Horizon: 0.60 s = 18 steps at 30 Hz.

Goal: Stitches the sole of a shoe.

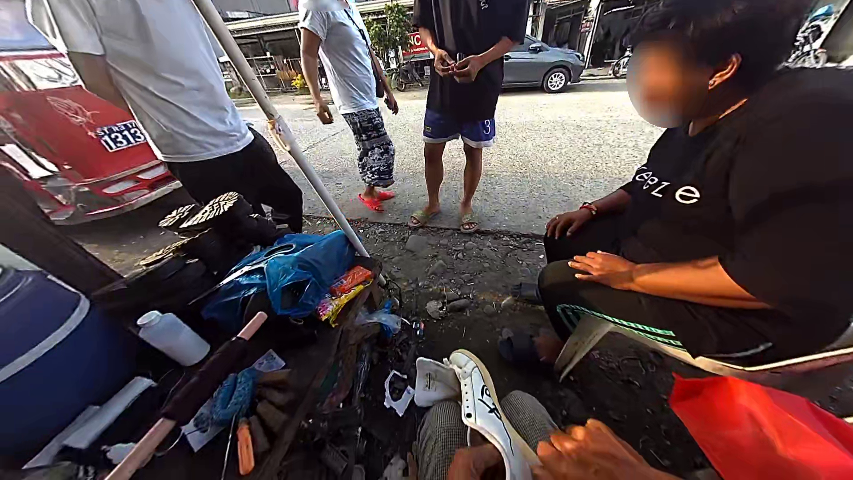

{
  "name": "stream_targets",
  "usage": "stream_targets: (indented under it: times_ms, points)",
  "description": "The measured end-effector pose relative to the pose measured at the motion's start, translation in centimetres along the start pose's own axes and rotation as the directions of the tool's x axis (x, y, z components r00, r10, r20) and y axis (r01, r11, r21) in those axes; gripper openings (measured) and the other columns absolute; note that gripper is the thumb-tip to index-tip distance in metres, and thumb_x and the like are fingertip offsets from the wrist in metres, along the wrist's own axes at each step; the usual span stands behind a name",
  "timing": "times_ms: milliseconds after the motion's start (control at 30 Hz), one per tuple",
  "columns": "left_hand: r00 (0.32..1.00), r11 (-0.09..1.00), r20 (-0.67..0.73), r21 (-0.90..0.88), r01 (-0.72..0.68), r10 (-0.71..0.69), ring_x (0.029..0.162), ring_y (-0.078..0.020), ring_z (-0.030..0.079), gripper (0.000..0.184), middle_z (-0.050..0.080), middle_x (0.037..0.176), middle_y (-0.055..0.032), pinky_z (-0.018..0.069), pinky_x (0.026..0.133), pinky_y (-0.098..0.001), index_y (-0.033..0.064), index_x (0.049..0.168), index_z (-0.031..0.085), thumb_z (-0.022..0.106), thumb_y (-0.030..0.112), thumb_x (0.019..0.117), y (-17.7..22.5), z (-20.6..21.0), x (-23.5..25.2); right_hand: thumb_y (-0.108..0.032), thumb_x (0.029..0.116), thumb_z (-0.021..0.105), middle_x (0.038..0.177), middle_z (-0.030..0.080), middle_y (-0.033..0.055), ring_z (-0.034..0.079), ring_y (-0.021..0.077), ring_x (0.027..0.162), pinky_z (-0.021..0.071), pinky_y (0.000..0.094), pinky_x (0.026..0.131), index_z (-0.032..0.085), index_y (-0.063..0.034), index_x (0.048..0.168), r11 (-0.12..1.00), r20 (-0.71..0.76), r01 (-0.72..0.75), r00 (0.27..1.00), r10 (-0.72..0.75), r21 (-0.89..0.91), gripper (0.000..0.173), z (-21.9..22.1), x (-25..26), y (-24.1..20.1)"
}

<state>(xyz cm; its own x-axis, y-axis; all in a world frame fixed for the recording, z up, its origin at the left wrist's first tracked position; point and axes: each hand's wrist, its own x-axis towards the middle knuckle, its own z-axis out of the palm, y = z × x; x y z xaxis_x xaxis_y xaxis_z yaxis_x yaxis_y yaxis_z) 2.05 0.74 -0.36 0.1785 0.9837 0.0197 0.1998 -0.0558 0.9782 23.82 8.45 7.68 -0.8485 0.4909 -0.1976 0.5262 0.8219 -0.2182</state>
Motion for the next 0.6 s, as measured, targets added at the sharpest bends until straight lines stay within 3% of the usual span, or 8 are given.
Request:
stream_targets:
  times_ms: [167,333,400,467,533,600]
  points:
    - [1.000,0.994,-0.011,-0.113,-0.010,0.009,0.074,-0.0058,0.065,0.009,0.069,0.079,-0.0057,0.0557,0.073,-0.0271,-0.0043,0.088,0.070,0.062,-0.002,0.0915,-1.2,0.1,0.1,-0.040,0.1006,0.055,0.060,0.060,0.0100,0.065,0.0287,0.054,0.0504,0.0448,0.045,0.066,-0.0088,0.076,0.980,-0.361,-0.026,0.931,-0.047,-0.196,0.041,3.3,-0.5,1.7]
    - [0.997,0.998,-0.059,-0.028,-0.054,0.052,0.074,-0.0071,0.066,0.012,0.069,0.078,-0.0048,0.0558,0.072,-0.0273,-0.0005,0.083,0.071,0.062,0.001,0.0917,-1.5,-0.2,0.4,-0.044,0.0979,0.048,0.054,0.054,0.0070,0.060,0.0275,0.045,0.0449,0.0459,0.036,0.061,-0.0112,0.067,0.950,-0.561,-0.222,0.826,0.063,-0.220,0.047,3.4,-2.9,5.5]
    - [0.991,0.995,-0.094,0.050,-0.086,0.090,0.075,-0.0079,0.067,0.013,0.070,0.078,-0.0051,0.0566,0.073,-0.0286,0.0000,0.082,0.072,0.063,0.002,0.0918,-1.2,-0.4,0.7,-0.046,0.1002,0.046,0.053,0.053,0.0069,0.059,0.0277,0.046,0.0439,0.0471,0.038,0.061,-0.0113,0.069,0.976,-0.519,-0.210,0.841,0.153,-0.052,0.049,3.3,-3.2,5.4]
    - [0.985,0.987,-0.119,0.121,-0.110,0.124,0.079,-0.0097,0.068,0.013,0.070,0.081,-0.0056,0.0573,0.076,-0.0313,0.0010,0.082,0.072,0.063,0.003,0.0919,-1.2,-0.1,0.7,-0.051,0.1036,0.045,0.057,0.053,0.0052,0.059,0.0239,0.052,0.0442,0.0459,0.045,0.064,-0.0110,0.077,0.949,-0.344,-0.166,0.904,0.255,0.268,0.052,3.4,-3.4,4.2]
    - [0.977,0.973,-0.164,0.204,-0.105,0.139,0.085,-0.0111,0.070,0.016,0.072,0.086,-0.0056,0.0581,0.081,-0.0341,0.0033,0.085,0.074,0.060,0.005,0.0923,-1.6,0.2,0.6,-0.058,0.1017,0.050,0.062,0.053,0.0021,0.054,0.0170,0.058,0.0433,0.0419,0.055,0.065,-0.0097,0.084,0.799,-0.144,-0.168,0.942,0.302,0.578,0.054,4.2,-3.4,3.6]
    - [0.976,0.969,-0.189,0.237,-0.063,0.110,0.084,-0.0080,0.069,0.019,0.073,0.086,-0.0023,0.0575,0.080,-0.0322,0.0065,0.085,0.075,0.058,0.007,0.0929,-2.1,0.5,0.1,-0.050,0.1046,0.051,0.070,0.059,-0.0021,0.055,0.0062,0.061,0.0469,0.0298,0.059,0.067,-0.0082,0.089,0.649,-0.091,-0.130,0.951,0.296,0.750,0.048,5.7,-3.8,3.2]
